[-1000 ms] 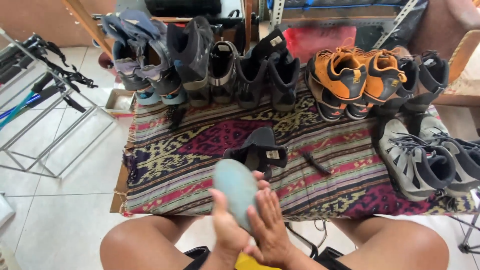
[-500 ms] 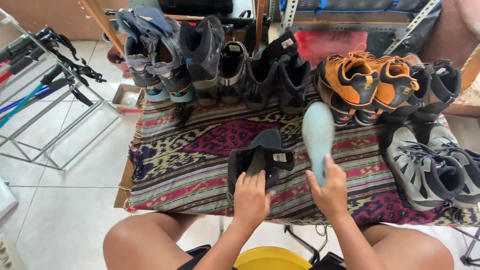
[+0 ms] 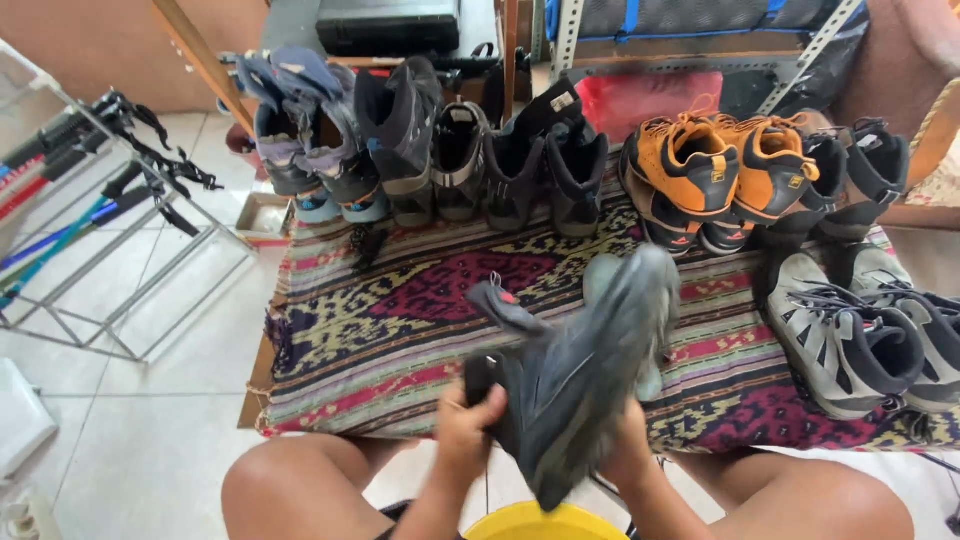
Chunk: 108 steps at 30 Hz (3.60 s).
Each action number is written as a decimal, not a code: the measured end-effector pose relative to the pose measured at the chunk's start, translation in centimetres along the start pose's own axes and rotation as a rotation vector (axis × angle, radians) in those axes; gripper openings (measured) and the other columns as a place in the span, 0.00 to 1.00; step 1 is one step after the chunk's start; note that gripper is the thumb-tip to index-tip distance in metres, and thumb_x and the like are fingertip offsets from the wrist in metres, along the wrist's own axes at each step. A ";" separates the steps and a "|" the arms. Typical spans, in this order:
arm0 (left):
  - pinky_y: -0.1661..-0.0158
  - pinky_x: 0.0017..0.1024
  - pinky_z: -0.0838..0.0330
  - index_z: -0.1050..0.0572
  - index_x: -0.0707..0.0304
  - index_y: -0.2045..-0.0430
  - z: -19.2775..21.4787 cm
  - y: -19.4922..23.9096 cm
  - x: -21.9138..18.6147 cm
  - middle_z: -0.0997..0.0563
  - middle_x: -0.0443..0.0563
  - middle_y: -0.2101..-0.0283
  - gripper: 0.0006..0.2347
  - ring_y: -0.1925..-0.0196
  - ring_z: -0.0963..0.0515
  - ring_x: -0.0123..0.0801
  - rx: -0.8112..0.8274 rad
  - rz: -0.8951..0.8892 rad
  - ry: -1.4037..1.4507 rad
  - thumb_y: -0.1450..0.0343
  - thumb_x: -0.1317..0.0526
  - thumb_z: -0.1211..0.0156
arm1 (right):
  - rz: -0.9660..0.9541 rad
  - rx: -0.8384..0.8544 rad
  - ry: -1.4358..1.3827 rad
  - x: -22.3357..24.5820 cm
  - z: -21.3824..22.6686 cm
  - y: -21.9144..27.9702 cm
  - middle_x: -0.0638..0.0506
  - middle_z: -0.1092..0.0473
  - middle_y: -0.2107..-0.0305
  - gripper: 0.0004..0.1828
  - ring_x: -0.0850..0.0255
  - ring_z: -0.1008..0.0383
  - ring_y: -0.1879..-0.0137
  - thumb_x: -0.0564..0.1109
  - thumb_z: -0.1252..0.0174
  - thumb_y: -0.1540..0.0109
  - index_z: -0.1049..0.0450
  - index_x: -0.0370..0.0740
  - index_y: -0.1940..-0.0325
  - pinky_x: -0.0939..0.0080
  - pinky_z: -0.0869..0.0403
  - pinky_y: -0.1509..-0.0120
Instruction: The person unties the laces of a black shoe and removes the insole. They then insert a new insole into the shoe and press it down to fit. Finally, they tie the laces back together.
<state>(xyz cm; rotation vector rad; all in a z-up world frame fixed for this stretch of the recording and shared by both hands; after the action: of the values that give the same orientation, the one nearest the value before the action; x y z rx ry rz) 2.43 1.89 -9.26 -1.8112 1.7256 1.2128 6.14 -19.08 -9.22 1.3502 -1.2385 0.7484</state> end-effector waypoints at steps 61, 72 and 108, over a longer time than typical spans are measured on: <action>0.53 0.31 0.20 0.27 0.68 0.52 -3.0 4.3 -6.8 0.15 0.58 0.55 0.28 0.56 0.17 0.36 -0.094 0.432 -0.432 0.48 0.63 0.26 | -0.006 0.794 0.517 -10.9 -4.1 9.3 0.56 0.20 0.56 0.15 0.67 0.24 0.51 0.45 0.42 0.43 0.18 0.41 0.55 0.63 0.24 0.47; 0.52 0.39 0.29 0.40 0.46 0.40 -4.9 4.2 -15.2 0.20 0.47 0.49 0.44 0.49 0.21 0.44 -0.293 0.237 -1.321 0.52 0.40 0.28 | 0.699 0.203 0.605 13.8 2.4 4.3 0.46 0.23 0.54 0.11 0.59 0.22 0.46 0.38 0.44 0.42 0.21 0.39 0.57 0.61 0.25 0.36; 0.39 0.28 0.41 0.34 0.65 0.42 -4.2 1.5 -2.1 0.26 0.52 0.41 0.31 0.39 0.31 0.29 0.490 -0.026 -0.647 0.32 0.39 0.54 | -0.016 0.115 -0.176 2.4 0.0 3.0 0.40 0.25 0.60 0.28 0.54 0.25 0.58 0.37 0.37 0.49 0.31 0.30 0.45 0.56 0.26 0.51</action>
<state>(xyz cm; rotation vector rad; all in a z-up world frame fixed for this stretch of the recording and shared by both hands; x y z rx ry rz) 2.64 -0.21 -4.78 -1.0063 1.4377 1.0762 3.87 -19.26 -6.12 1.5457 -1.3373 0.7104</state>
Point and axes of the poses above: each hand's wrist, its own y-axis away from the middle knuckle, its own z-axis out of the back of the hand, x = y × z, the point moved 2 cm from there along -y, towards the middle knuckle
